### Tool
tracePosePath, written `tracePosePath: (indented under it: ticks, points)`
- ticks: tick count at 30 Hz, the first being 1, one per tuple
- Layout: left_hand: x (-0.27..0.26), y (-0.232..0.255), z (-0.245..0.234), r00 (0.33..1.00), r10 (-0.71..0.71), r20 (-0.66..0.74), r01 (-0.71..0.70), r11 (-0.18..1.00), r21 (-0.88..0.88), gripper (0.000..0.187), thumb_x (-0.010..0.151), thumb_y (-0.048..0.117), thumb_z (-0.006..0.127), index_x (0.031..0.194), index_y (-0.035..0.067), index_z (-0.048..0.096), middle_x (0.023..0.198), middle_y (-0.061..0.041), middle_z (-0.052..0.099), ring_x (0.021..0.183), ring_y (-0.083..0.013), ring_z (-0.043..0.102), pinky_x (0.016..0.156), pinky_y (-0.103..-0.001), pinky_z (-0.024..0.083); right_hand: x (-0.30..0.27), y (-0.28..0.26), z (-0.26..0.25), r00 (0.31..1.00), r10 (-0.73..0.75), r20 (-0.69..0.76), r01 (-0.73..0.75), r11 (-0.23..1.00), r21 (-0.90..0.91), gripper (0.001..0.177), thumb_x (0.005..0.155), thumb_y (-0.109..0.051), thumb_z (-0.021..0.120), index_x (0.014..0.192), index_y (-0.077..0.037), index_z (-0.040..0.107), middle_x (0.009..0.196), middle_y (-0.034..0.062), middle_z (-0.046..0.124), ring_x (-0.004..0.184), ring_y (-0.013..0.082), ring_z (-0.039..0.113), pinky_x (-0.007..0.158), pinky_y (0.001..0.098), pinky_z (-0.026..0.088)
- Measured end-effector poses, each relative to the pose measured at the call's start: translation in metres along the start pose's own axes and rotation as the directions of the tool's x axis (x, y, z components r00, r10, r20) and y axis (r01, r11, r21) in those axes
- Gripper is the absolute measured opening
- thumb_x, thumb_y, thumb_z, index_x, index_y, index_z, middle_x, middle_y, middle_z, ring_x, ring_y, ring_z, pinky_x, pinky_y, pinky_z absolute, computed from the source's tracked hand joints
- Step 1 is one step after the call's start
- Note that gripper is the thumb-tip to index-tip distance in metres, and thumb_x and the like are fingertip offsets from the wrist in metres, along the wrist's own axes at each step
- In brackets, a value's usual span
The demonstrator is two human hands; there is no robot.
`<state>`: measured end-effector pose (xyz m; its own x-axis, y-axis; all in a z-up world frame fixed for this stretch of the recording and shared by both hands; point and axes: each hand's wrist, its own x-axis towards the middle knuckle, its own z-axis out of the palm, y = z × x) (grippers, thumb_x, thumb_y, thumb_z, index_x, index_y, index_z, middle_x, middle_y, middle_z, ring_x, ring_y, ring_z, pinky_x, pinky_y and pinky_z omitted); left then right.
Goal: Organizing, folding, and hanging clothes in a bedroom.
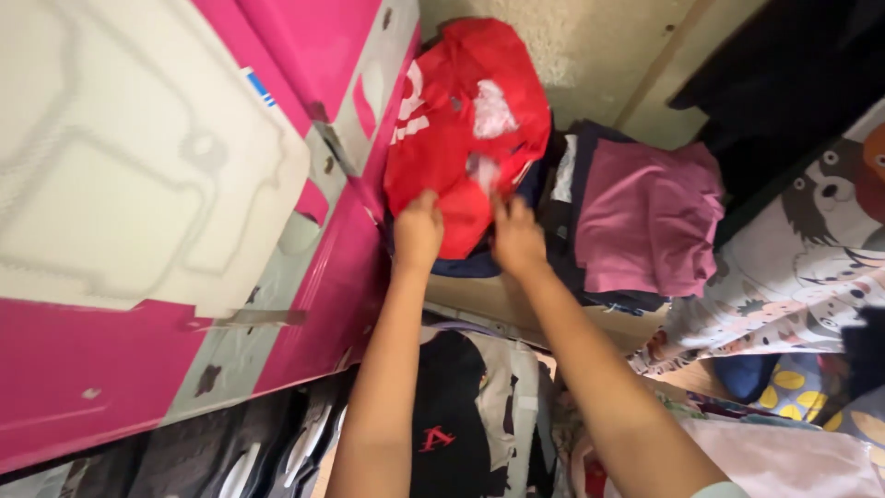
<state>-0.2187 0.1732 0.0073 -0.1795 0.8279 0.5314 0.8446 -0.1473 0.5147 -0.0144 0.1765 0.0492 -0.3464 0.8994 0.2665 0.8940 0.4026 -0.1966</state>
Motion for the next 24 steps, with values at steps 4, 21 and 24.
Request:
tracePosePath:
  ticks: [4, 21, 24]
  points:
    - [0.022, 0.051, -0.060, 0.958, -0.169, -0.232, 0.092, 0.946, -0.312, 0.016, 0.090, 0.010, 0.065, 0.105, 0.007, 0.064, 0.088, -0.019, 0.069, 0.081, -0.0395, 0.068, 0.071, -0.047, 0.054, 0.040, -0.033, -0.054, 0.995, 0.098, -0.001, -0.097, 0.984, 0.146, 0.067, 0.090, -0.026, 0.072, 0.149, -0.013, 0.042, 0.125, 0.0287, 0.057, 0.088, 0.0450, 0.067, 0.074, 0.0504, 0.056]
    - [-0.123, -0.069, 0.145, 0.676, -0.674, 0.297, 0.670, 0.394, -0.629, 0.058, 0.076, 0.004, 0.076, 0.129, 0.006, 0.054, 0.118, -0.014, 0.064, 0.112, -0.0278, 0.062, 0.091, -0.040, 0.052, 0.023, -0.088, -0.077, 0.888, 0.301, 0.347, -0.359, 0.926, 0.116, 0.132, 0.058, -0.058, 0.098, 0.160, -0.015, 0.025, 0.163, 0.0396, 0.014, 0.141, 0.0593, 0.030, 0.098, 0.0582, 0.040]
    - [-0.156, -0.096, 0.179, 0.725, -0.660, 0.197, 0.582, 0.435, -0.687, 0.057, 0.078, 0.006, 0.068, 0.134, 0.009, 0.058, 0.132, -0.016, 0.067, 0.121, -0.0310, 0.065, 0.100, -0.046, 0.056, 0.028, -0.087, -0.034, 0.839, 0.396, 0.372, -0.512, 0.808, 0.294, 0.120, 0.061, -0.063, 0.093, 0.155, -0.017, 0.034, 0.160, 0.0467, -0.003, 0.137, 0.0631, 0.023, 0.112, 0.0478, 0.037]
